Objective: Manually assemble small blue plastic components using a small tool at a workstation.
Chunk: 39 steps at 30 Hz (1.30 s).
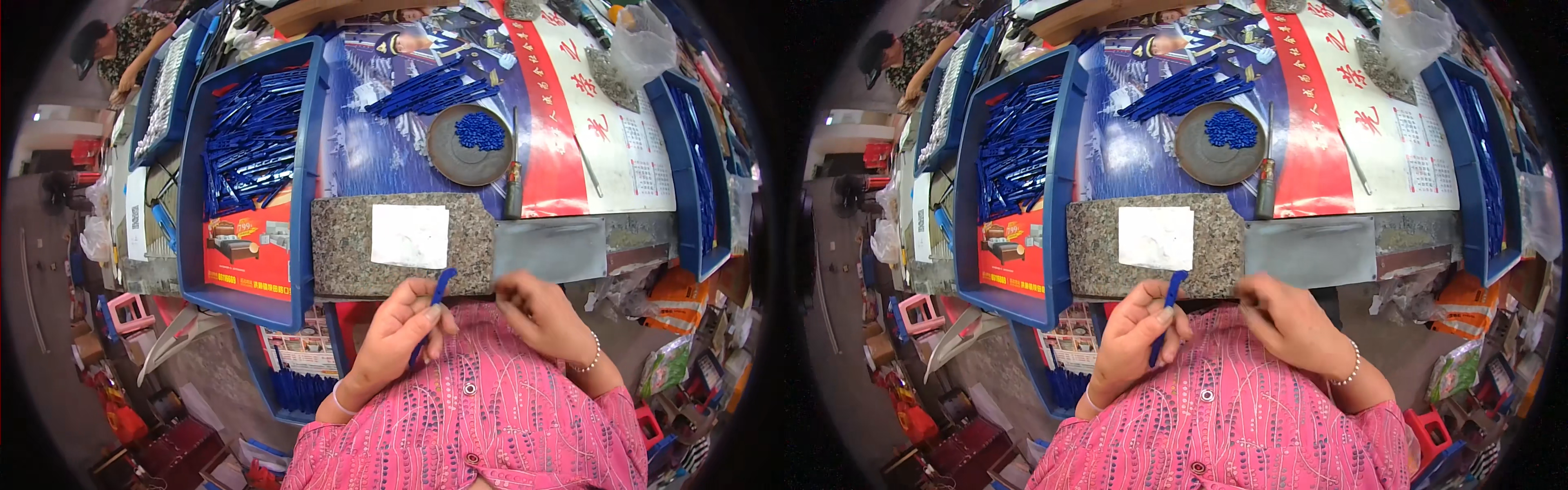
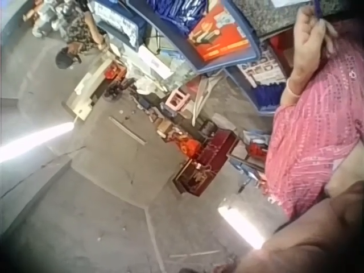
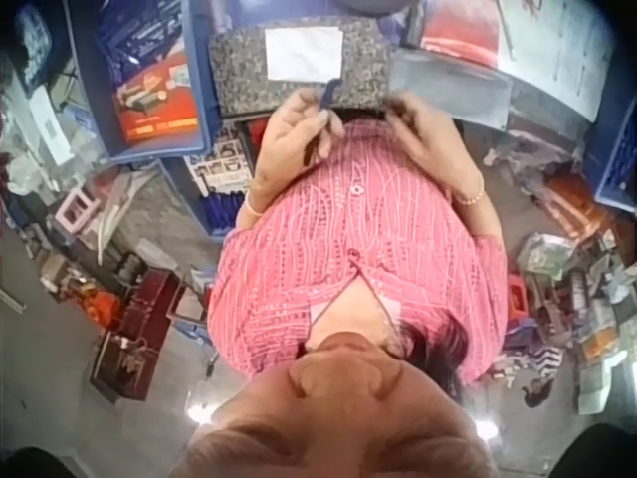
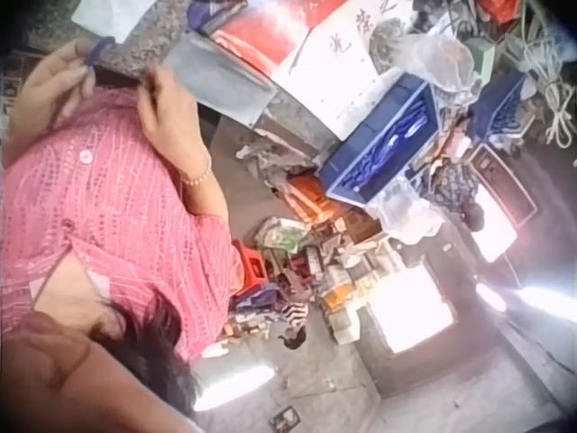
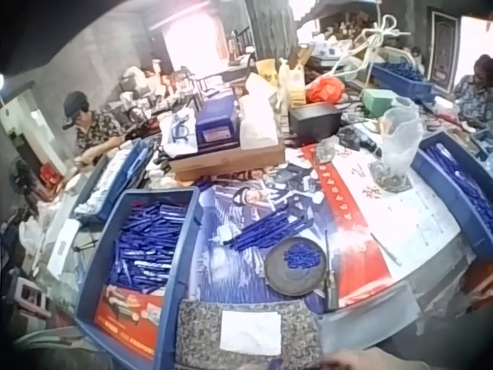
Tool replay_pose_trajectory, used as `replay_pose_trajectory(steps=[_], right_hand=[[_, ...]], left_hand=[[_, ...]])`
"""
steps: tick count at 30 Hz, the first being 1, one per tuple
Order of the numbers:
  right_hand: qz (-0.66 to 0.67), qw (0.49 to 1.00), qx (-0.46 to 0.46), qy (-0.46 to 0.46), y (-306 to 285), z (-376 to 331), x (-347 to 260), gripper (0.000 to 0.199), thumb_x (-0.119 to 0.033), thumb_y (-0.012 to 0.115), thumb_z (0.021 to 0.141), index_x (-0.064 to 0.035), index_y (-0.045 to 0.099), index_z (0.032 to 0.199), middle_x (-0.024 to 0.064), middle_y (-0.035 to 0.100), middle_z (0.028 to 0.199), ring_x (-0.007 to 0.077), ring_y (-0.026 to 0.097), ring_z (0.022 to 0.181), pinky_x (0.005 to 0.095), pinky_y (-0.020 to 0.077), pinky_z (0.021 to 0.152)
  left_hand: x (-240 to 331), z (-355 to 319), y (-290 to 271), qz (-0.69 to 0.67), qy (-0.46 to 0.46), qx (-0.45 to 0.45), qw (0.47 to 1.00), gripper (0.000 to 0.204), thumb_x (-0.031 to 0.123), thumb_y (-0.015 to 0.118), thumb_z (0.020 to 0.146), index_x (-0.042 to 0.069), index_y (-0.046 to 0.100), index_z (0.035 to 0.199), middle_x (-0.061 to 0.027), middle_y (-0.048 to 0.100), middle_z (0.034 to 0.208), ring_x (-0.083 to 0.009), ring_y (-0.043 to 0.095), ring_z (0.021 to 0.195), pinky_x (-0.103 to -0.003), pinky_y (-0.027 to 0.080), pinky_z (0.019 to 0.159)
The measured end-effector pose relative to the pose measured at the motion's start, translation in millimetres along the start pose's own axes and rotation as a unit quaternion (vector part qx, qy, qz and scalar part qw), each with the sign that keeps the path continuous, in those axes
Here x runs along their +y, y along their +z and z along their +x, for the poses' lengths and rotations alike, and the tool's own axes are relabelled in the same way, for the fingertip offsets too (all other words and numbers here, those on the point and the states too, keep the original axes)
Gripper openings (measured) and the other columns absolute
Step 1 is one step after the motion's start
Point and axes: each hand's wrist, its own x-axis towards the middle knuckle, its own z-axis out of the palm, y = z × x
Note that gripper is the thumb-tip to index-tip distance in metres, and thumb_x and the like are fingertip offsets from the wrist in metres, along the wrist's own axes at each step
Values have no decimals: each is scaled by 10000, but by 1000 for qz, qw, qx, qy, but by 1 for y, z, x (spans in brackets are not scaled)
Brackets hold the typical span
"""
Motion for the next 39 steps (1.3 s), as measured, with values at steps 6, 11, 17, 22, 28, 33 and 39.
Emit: replay_pose_trajectory(steps=[6, 11, 17, 22, 28, 33, 39], right_hand=[[445, 890, 93, 45, 10, 24, -7, 190, -60, 547, 879, 19, 546, 1051, 3, 565, 813, 36, 487, 631, 189, 408, 540], [476, 875, 28, 81, 4, 33, -4, 136, -122, 583, 872, 6, 599, 914, -9, 552, 684, 22, 477, 541, 168, 361, 468], [497, 861, 26, 103, 1, 34, 1, 140, -141, 605, 864, -6, 596, 899, -4, 556, 678, 21, 464, 521, 171, 346, 446], [519, 851, 22, 78, 9, 34, 13, 146, -145, 623, 862, -5, 584, 867, 4, 572, 702, 34, 502, 568, 177, 384, 479], [503, 861, 17, 68, 7, 38, 16, 164, -150, 624, 868, -5, 577, 806, -1, 566, 662, 34, 518, 591, 180, 393, 486], [475, 877, 34, 63, 4, 40, 16, 178, -162, 613, 875, -3, 585, 801, 3, 573, 641, 38, 533, 598, 187, 400, 489], [495, 865, 44, 69, 6, 41, 18, 174, -163, 597, 885, -2, 590, 819, 11, 597, 698, 42, 538, 618, 193, 411, 510]], left_hand=[[5, 7, 20, 37, -71, -47, 996, 233, 59, 432, 914, 5, 407, 1140, -118, 607, 813, -110, 547, 523, -189, 412, 454], [8, 13, 23, -53, -119, -72, 989, 216, 113, 443, 916, 14, 417, 1105, -145, 603, 779, -131, 525, 466, -206, 398, 411], [8, 21, 29, -49, -145, -58, 986, 232, 154, 444, 921, 17, 428, 1107, -141, 596, 749, -132, 513, 454, -205, 397, 410], [6, 30, 30, -32, -145, -65, 987, 193, 178, 424, 935, 26, 440, 1052, -116, 588, 739, -114, 524, 488, -200, 413, 450], [2, 40, 27, -108, -165, -108, 975, 221, 237, 393, 963, 36, 469, 1012, -70, 538, 650, -78, 403, 401, -189, 344, 413], [7, 44, 28, -186, -225, -87, 953, 205, 204, 371, 968, 28, 470, 1008, -42, 478, 599, -67, 346, 362, -184, 303, 388], [4, 44, 28, -243, -200, -94, 944, 184, 159, 381, 955, 12, 456, 1036, -48, 479, 647, -75, 370, 387, -196, 303, 384]])
